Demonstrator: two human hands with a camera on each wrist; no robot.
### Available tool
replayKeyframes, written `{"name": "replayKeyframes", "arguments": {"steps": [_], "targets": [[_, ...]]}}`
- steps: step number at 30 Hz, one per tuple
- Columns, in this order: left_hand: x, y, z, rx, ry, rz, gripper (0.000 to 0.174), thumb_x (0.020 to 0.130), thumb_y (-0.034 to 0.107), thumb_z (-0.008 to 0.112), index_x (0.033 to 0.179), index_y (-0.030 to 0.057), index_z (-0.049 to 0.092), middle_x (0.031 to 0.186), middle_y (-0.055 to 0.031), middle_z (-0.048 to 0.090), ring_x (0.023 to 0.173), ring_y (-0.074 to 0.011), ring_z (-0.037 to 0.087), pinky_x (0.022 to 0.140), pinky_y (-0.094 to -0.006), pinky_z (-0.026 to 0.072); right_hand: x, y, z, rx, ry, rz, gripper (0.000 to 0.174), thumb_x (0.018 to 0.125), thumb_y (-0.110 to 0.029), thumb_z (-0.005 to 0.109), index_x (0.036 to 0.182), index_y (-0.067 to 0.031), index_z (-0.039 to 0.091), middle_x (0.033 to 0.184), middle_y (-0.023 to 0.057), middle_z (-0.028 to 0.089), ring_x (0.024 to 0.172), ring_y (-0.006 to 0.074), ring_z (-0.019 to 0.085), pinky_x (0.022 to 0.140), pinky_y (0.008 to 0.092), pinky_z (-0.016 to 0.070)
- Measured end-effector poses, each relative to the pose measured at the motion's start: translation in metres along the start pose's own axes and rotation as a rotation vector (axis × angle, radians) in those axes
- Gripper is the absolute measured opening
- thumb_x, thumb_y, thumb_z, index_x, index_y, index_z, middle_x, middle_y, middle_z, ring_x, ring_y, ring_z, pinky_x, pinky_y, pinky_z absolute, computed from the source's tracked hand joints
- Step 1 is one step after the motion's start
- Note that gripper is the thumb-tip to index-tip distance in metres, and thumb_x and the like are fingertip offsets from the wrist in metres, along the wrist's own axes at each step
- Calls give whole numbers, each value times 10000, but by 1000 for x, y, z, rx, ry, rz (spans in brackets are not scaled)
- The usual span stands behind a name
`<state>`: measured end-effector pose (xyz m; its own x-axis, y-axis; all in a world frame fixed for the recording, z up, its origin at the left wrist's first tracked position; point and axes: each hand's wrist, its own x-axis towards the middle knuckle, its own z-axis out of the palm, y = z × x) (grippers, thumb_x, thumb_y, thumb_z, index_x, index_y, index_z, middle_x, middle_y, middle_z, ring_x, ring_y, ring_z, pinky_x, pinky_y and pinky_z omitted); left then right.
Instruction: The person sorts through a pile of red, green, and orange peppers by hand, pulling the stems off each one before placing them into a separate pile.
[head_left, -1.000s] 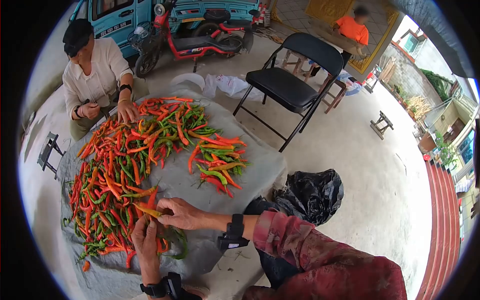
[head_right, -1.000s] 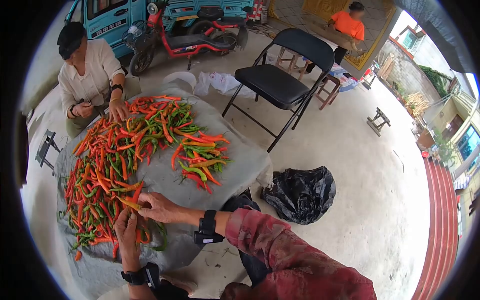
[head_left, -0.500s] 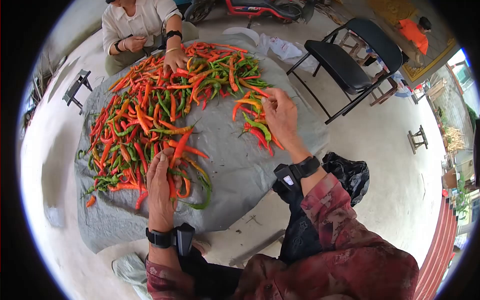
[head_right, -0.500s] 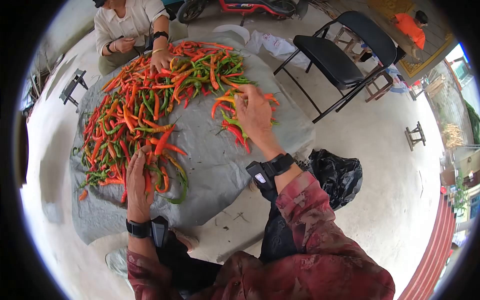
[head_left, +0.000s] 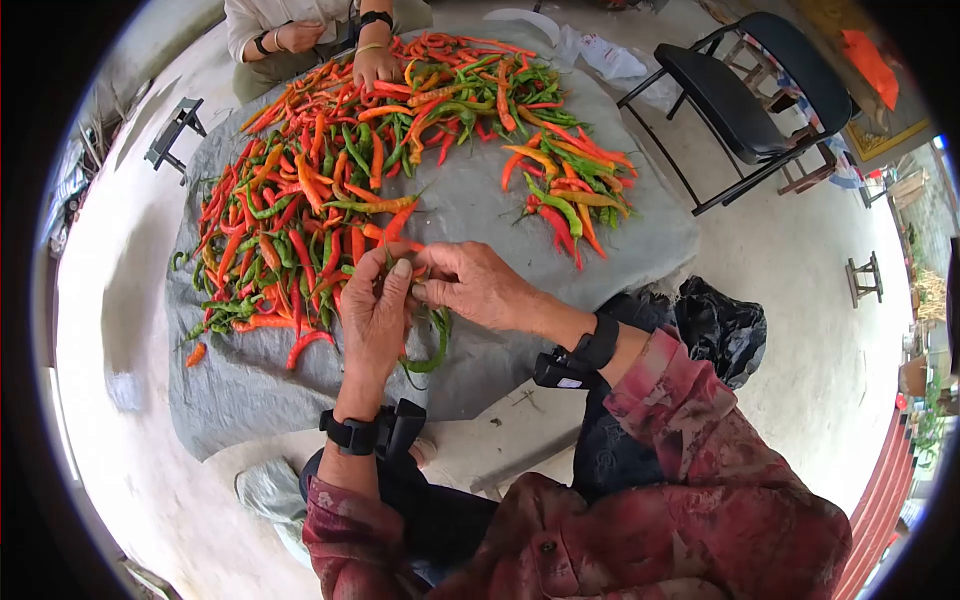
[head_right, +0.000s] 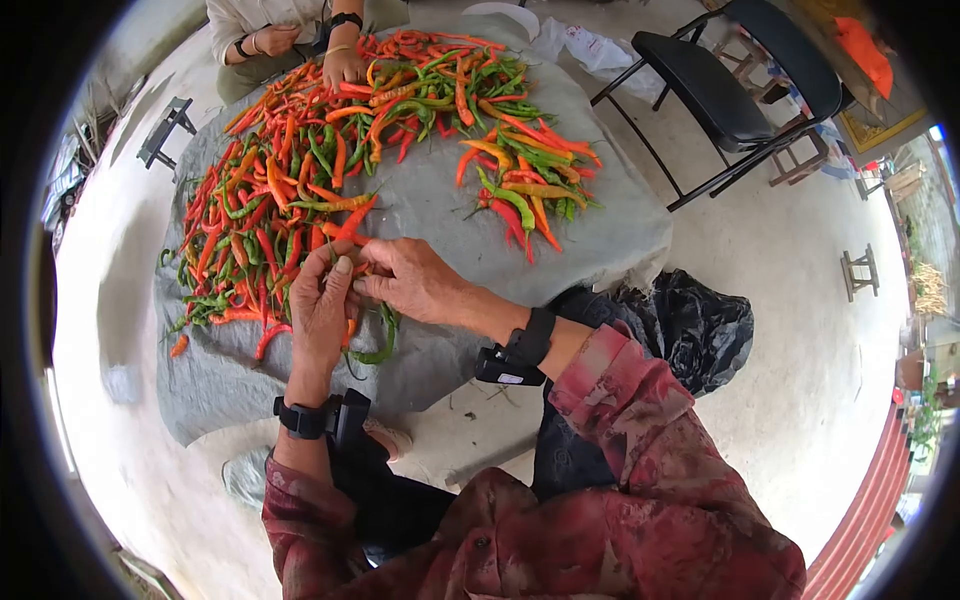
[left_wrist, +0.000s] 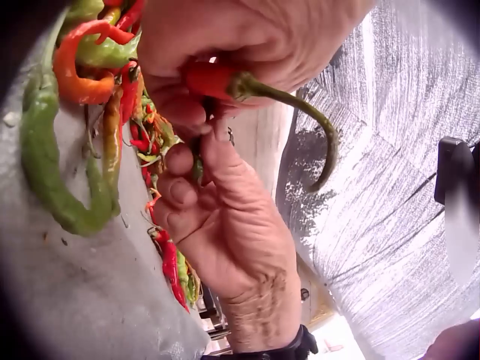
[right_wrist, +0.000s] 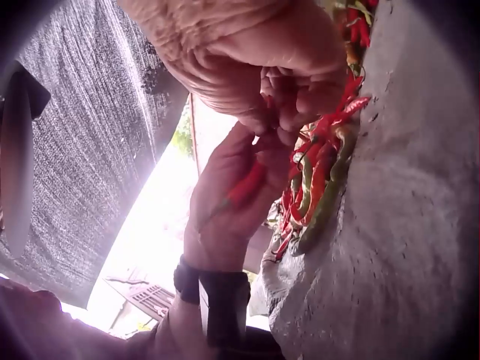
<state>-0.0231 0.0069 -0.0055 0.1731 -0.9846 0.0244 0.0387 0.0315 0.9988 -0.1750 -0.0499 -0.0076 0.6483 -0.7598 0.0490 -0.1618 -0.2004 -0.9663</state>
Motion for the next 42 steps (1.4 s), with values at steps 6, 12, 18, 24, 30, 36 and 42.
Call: {"name": "replayKeyframes", "arguments": {"steps": [6,12,18,24,30,36,42], "targets": [[4,-3,-28,-269,140,-25,219,945,148,550,1112,11,582,755,10,575,591,-47,478,512,-175,384,2,-6,-16,238,-79,150,340,906,-129,577,1198,37,529,756,9,610,639,33,531,524,178,423],[0,3,-28,-379,126,-78,296,935,61,455,1218,-2,514,1063,-88,590,809,-127,607,720,-254,498,2,-2,-20,250,-56,138,302,895,-155,577,1138,26,569,803,74,665,658,87,571,556,228,456],[0,10,-28,-508,5,-130,463,909,8,430,1363,-36,353,1284,-191,484,1014,-248,603,880,-346,501,2,7,-69,-1059,702,-333,205,846,-139,613,1021,-32,614,850,107,653,734,248,622,654,327,488],[2,5,-19,-540,-10,-103,462,925,-4,438,1379,-17,349,1299,-181,484,1082,-257,583,923,-351,489,-10,-2,-15,-233,235,-84,251,845,-238,647,945,-10,609,781,128,638,718,313,618,641,406,482],[10,1,-9,-483,48,-50,428,930,5,469,1353,-7,399,1275,-170,513,1074,-227,584,918,-342,488,-6,-7,9,-383,8,-85,235,857,-223,634,952,-11,595,825,166,638,744,333,623,632,371,485],[36,10,-13,1114,195,665,277,852,83,598,1115,1,577,1121,-140,580,994,-275,561,851,-393,468,-4,-2,-58,-931,611,-301,134,810,-174,636,866,-63,584,769,113,596,752,310,598,621,426,479],[54,-20,-6,1306,57,520,492,802,117,635,1270,72,489,1312,-173,468,1244,-357,410,1021,-481,336,-27,12,-120,-1219,806,-136,215,769,-150,680,957,-64,619,906,89,574,891,295,541,772,403,454]]}}
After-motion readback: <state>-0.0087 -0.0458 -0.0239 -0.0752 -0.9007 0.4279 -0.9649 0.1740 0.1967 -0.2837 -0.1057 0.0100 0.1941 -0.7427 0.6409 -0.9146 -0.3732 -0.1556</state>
